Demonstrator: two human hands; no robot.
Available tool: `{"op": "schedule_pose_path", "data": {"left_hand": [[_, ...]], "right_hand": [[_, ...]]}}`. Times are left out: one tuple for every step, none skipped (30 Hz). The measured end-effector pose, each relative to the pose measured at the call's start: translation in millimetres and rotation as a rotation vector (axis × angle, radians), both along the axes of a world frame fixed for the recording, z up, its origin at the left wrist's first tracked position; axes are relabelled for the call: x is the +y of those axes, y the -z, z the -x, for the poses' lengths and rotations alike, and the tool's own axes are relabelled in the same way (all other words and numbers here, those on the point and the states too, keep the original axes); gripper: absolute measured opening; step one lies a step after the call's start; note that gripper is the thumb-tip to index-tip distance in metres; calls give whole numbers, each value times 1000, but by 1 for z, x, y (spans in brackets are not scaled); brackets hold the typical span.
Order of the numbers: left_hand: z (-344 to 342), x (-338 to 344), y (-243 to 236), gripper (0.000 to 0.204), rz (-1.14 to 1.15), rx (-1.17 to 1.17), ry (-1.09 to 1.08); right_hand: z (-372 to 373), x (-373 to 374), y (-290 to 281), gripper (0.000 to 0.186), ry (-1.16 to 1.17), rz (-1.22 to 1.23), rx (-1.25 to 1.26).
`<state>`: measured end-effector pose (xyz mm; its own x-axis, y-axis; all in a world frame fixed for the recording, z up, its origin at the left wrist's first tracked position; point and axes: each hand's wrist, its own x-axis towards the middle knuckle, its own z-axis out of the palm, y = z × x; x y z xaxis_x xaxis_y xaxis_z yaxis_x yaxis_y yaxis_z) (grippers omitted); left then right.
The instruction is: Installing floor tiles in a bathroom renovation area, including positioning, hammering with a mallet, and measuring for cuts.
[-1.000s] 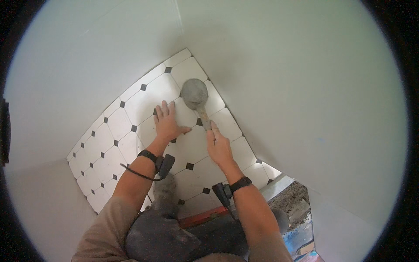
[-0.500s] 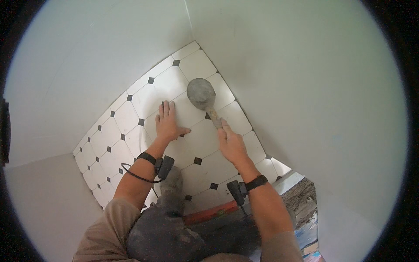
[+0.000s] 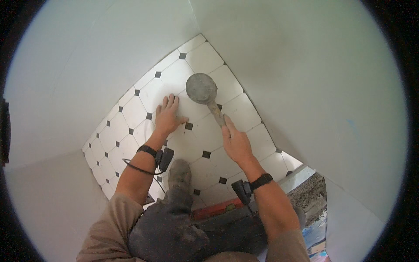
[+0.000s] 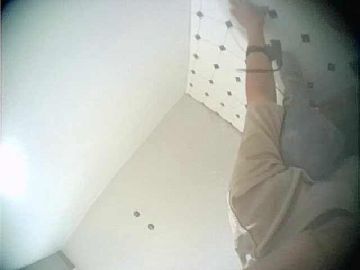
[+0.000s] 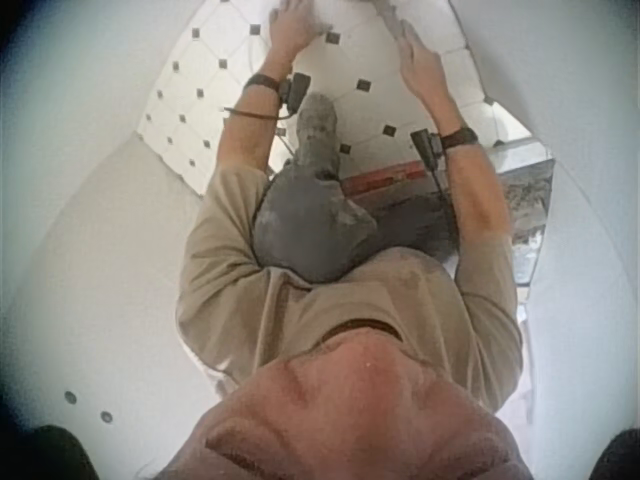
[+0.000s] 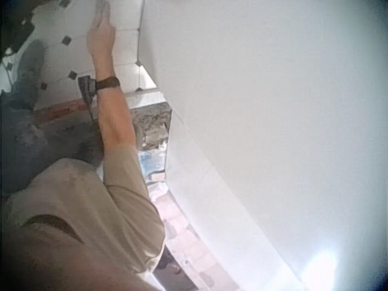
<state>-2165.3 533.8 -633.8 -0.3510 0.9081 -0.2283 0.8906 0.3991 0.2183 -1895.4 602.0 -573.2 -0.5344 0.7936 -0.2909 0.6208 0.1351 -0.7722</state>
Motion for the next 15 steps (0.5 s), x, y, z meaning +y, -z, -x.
{"op": "schedule_pose_path", "data": {"left_hand": [[-1, -3, 1, 101, 2, 1, -3], [-4, 1, -1, 100, 42, -9, -23], [-6, 5, -3, 98, 83, -19, -42], [-8, 9, -5, 98, 76, -19, -42], [-8, 6, -6, 97, 93, -8, -45], [-7, 3, -7, 97, 111, 2, -48], [-4, 0, -8, 97, 117, 6, -51], [-3, 3, -8, 97, 107, 6, -53], [-3, 5, -8, 97, 98, 6, -55], [-6, 6, -8, 97, 97, 3, -51], [-8, 5, -10, 97, 114, 2, -53], [-9, 5, -11, 97, 132, 0, -54], [-10, 6, -12, 97, 133, -1, -52], [-9, 6, -13, 96, 125, 12, -52], [-8, 6, -13, 96, 116, 24, -50]], "right_hand": [[-1, -2, 11, 49, -15, -39, -18], [3, 1, 12, 49, -27, -87, -35], [4, 4, 11, 49, -28, -94, -34], [4, 7, 11, 49, -28, -46, -39], [8, 5, 5, 49, -33, 15, -38], [12, 4, 1, 49, -36, 20, -34], [18, 3, -3, 49, -44, 28, -36], [19, 5, -7, 50, -46, 26, -45], [17, 7, -1, 50, -42, 24, -48], [14, 9, 10, 50, -56, 14, -83], [16, 12, 12, 51, -73, 6, -113], [15, 15, 13, 51, -72, 7, -112], [13, 18, 14, 51, -100, 20, -156], [12, 18, 13, 52, -128, 34, -196], [11, 16, 13, 52, -126, 37, -197]]}}
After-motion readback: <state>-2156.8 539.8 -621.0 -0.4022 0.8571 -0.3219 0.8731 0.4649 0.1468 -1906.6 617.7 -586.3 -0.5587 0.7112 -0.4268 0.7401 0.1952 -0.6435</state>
